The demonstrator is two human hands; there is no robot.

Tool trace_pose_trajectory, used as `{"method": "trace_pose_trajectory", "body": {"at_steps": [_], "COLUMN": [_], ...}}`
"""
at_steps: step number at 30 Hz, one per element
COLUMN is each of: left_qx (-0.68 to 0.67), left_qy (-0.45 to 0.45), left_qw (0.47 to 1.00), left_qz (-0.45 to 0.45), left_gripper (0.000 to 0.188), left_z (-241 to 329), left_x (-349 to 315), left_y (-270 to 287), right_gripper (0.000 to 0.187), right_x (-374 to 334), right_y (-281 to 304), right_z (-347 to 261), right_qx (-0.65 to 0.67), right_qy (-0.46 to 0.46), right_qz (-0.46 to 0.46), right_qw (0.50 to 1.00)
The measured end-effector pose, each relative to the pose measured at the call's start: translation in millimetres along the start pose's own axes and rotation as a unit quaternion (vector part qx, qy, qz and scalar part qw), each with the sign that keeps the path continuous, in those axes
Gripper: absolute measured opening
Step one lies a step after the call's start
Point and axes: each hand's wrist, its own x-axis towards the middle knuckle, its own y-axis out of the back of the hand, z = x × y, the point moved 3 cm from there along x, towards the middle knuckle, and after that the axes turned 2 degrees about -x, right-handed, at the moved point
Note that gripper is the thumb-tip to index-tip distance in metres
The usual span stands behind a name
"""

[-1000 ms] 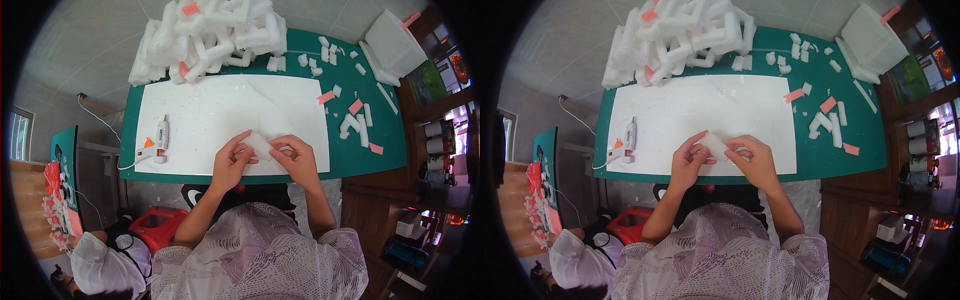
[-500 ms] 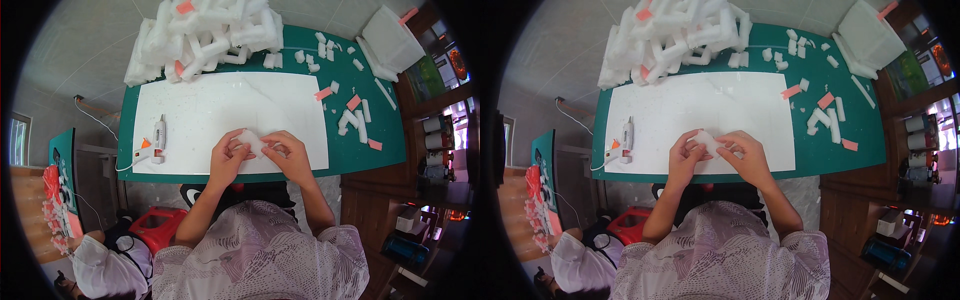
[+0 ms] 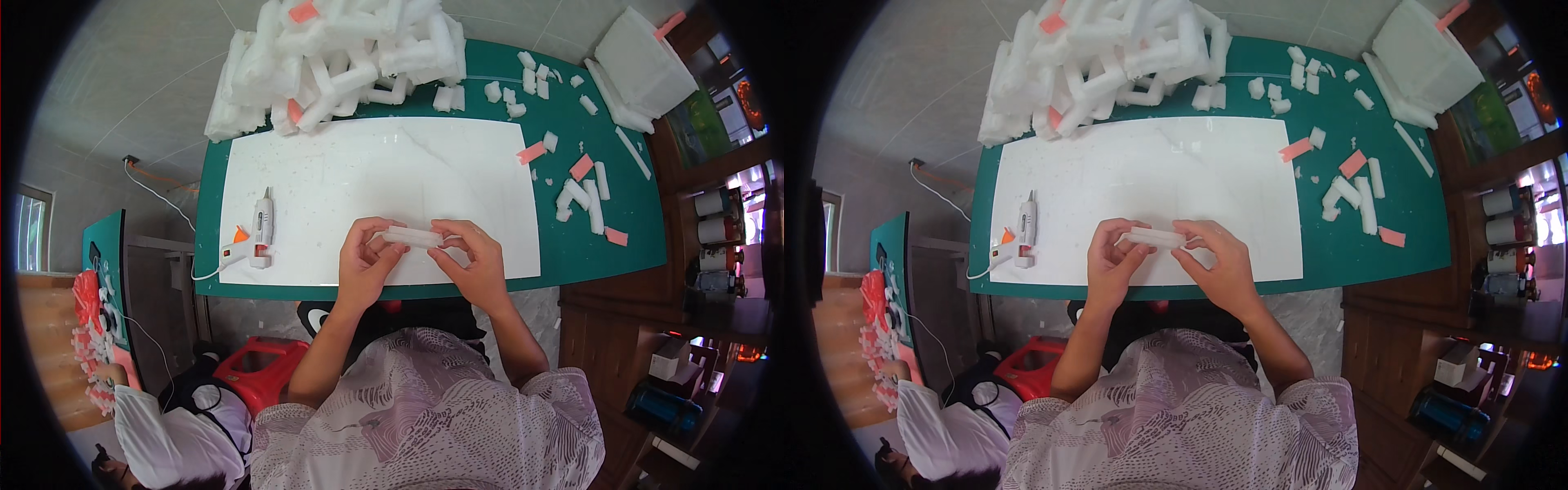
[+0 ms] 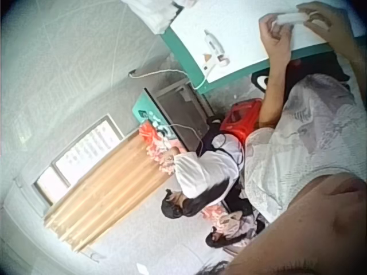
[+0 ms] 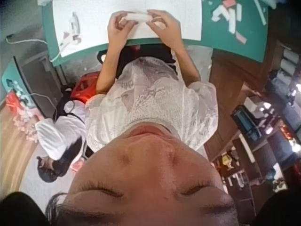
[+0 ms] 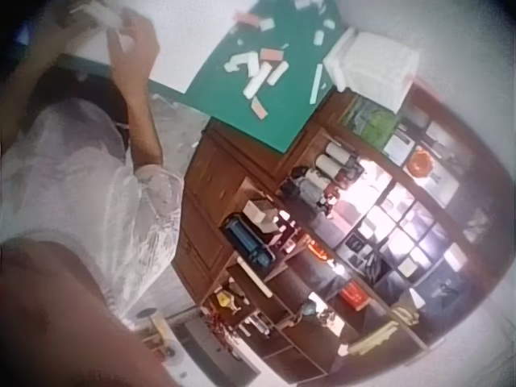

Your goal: Apply hot glue to foam pieces and assemble them into a structure.

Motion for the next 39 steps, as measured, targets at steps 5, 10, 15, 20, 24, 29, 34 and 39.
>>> {"method": "trace_pose_trajectory", "body": {"at_steps": [5,10,15,20,24,29,34,39], "left_qx": [0.030,0.027,0.034,0.019,0.029,0.159,0.334,0.326], "left_qy": [-0.008,0.001,-0.005,0.002,-0.016,-0.022,-0.061,-0.050], "left_qw": [0.999,0.999,0.999,1.000,0.998,0.985,0.936,0.937], "left_qz": [-0.024,-0.034,-0.027,-0.022,-0.047,-0.064,-0.088,-0.117], "left_gripper": [0.037,0.032,0.030,0.028,0.029,0.030,0.029,0.029], "left_z": [8,11,8,7,7,14,32,34], "left_x": [-1,-3,-4,-4,-5,-7,-7,-9], "left_y": [-3,1,5,5,8,7,-6,-12], "right_gripper": [0.036,0.035,0.040,0.040,0.041,0.037,0.048,0.043], "right_x": [-1,-2,-3,-4,-5,-5,-7,-10], "right_y": [1,0,0,-1,0,0,1,1], "right_z": [-2,0,-4,-2,-1,-4,-9,-5], "right_qx": [-0.027,-0.011,-0.009,-0.015,-0.006,0.034,0.040,0.154], "right_qy": [0.007,0.015,0.013,0.034,0.040,0.033,0.064,-0.013], "right_qz": [0.000,0.015,-0.006,0.004,0.007,0.031,-0.044,-0.058], "right_qw": [1.000,1.000,1.000,0.999,0.999,0.998,0.996,0.986]}}
